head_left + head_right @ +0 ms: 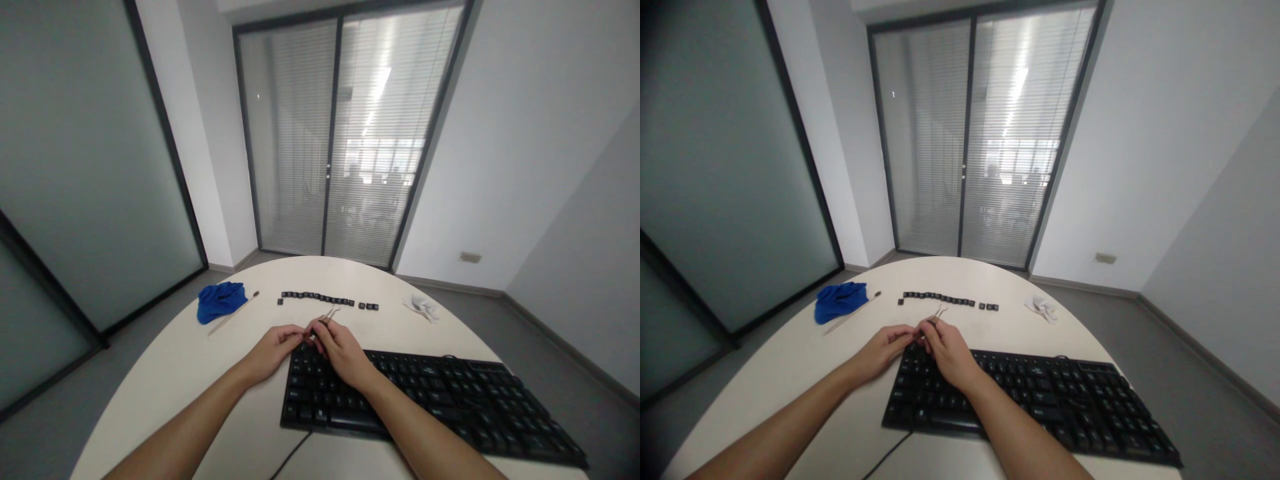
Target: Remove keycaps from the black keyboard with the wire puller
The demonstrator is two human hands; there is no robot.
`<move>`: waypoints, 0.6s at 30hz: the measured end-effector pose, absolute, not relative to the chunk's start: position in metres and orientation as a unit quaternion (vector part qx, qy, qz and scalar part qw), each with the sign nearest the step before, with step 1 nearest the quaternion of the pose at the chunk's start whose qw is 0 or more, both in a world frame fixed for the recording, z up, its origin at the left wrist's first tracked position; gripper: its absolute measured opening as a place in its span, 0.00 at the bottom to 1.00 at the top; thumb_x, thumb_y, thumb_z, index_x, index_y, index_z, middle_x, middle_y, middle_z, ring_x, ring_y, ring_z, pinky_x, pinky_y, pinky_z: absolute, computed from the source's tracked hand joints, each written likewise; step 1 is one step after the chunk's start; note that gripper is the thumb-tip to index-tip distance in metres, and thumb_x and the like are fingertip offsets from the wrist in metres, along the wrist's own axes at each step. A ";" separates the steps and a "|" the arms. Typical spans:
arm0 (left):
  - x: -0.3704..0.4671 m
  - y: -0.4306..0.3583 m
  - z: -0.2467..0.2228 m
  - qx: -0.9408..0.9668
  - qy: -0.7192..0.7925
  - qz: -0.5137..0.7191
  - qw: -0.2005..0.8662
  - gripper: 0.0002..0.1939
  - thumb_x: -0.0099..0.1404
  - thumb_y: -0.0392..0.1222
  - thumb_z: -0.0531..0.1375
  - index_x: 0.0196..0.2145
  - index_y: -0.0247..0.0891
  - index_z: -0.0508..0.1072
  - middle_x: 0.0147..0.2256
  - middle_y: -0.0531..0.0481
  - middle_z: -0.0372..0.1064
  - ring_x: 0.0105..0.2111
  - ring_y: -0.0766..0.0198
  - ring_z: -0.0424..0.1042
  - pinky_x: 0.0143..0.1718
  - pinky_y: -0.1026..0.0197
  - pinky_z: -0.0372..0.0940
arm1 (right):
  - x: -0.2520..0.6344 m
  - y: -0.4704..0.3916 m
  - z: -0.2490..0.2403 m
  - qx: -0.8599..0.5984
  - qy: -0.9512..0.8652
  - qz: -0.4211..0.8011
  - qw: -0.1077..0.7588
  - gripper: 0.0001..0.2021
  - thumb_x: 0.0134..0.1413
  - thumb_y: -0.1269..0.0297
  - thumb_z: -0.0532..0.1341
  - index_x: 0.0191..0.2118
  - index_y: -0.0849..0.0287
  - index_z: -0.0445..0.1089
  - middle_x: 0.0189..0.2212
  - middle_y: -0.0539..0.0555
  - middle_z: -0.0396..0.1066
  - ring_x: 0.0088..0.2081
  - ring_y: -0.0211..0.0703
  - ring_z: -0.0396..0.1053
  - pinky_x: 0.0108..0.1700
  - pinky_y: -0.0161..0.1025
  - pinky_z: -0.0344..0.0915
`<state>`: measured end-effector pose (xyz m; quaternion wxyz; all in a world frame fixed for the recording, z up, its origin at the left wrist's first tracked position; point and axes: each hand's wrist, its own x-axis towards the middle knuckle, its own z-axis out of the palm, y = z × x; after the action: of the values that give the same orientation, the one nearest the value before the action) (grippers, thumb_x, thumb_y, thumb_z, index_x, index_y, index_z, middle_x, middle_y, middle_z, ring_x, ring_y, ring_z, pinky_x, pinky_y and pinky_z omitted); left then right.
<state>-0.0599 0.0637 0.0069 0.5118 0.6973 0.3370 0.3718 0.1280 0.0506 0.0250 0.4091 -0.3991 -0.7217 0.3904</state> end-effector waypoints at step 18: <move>-0.056 0.057 0.009 0.706 0.324 0.391 0.494 0.19 0.65 0.50 0.58 0.48 0.35 0.74 0.44 0.44 0.75 0.46 0.55 0.71 0.52 0.55 0.61 | 0.128 0.050 0.025 -0.393 -0.717 0.407 0.408 0.21 0.66 0.49 0.48 0.38 0.60 0.69 0.20 0.45 0.60 0.22 0.35 0.60 0.28 0.33 0.59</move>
<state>-0.0556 0.0567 0.0093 0.4940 0.7059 0.3244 0.3905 0.1282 0.0505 0.0255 0.4076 -0.3926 -0.7168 0.4073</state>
